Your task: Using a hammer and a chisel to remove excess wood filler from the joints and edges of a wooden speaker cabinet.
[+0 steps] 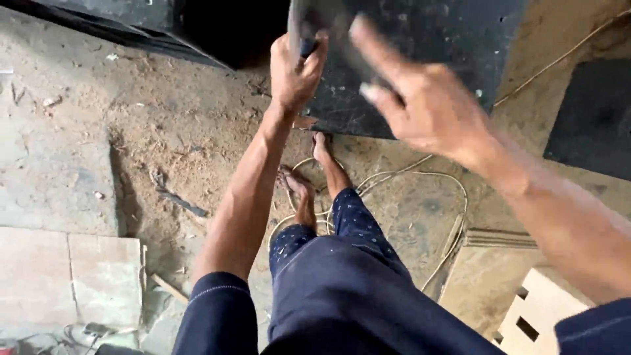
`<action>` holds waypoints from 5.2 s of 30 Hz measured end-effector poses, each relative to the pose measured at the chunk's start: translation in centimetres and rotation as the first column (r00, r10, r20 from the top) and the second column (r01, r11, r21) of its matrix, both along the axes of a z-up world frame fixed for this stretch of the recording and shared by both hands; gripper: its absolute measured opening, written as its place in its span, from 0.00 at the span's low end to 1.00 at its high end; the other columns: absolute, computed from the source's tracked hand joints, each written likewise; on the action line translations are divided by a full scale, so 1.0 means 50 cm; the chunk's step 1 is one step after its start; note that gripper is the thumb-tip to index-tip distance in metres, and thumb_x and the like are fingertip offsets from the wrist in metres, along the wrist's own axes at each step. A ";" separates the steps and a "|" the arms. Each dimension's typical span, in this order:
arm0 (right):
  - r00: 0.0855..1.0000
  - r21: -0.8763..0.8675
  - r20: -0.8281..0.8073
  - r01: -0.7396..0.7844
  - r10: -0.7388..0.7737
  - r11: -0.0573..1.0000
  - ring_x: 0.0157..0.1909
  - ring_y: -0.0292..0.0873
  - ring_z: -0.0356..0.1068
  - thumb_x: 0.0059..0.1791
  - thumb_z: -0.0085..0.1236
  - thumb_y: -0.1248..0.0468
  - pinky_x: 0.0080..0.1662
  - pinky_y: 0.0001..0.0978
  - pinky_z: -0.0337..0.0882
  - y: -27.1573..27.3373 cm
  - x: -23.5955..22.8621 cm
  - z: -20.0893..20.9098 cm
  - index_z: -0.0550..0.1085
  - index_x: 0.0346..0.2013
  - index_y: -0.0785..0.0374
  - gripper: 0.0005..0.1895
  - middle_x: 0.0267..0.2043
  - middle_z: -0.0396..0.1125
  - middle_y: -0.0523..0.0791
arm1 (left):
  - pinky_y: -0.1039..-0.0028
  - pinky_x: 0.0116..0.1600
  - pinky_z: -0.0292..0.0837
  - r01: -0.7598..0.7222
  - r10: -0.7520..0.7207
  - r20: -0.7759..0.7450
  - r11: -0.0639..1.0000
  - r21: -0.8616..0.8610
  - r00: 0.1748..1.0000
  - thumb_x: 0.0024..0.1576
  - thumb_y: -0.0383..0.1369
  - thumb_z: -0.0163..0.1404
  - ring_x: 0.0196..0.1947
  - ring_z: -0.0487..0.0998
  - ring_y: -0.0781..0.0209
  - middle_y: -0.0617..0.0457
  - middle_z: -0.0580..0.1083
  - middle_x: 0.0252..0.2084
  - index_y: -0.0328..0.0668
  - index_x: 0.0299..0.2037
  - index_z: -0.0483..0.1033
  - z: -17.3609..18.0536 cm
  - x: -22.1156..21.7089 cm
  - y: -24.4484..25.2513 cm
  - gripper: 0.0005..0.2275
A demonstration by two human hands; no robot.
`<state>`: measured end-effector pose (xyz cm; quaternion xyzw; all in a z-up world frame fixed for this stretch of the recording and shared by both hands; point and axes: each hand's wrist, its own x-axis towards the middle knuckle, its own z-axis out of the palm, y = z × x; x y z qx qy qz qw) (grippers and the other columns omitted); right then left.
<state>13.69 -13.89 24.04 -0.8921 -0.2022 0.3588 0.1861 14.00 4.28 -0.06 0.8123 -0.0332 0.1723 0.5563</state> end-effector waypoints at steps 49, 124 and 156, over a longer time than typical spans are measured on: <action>0.991 0.244 -0.074 0.124 -0.109 0.962 0.18 0.44 0.62 0.62 0.43 0.60 0.17 0.38 0.67 0.027 0.177 -0.077 0.57 0.71 0.67 0.24 0.29 0.60 0.50 | 0.76 0.20 0.62 -0.174 0.084 -0.490 0.974 -0.142 0.868 0.59 0.38 0.50 0.15 0.61 0.72 0.61 0.67 0.17 0.51 0.22 0.63 -0.016 0.056 -0.008 0.14; 0.744 -0.225 0.666 0.138 0.049 0.965 0.28 0.58 0.77 0.61 0.43 0.57 0.31 0.45 0.76 -0.141 -0.139 -0.448 0.48 0.81 0.56 0.34 0.42 0.74 0.63 | 0.69 0.35 0.77 0.080 -0.005 -0.291 0.966 0.248 0.957 0.51 0.24 0.57 0.22 0.75 0.63 0.58 0.72 0.29 0.49 0.62 0.74 -0.040 -0.347 0.001 0.25; 0.788 -0.400 0.595 0.121 0.157 0.909 0.21 0.43 0.57 0.67 0.45 0.51 0.20 0.34 0.62 -0.202 -0.150 -0.472 0.37 0.83 0.54 0.37 0.45 0.68 0.51 | 0.75 0.28 0.54 0.051 -0.095 -0.105 0.930 -0.364 0.990 0.63 0.41 0.49 0.22 0.57 0.70 0.62 0.61 0.23 0.50 0.26 0.60 0.075 -0.006 0.007 0.15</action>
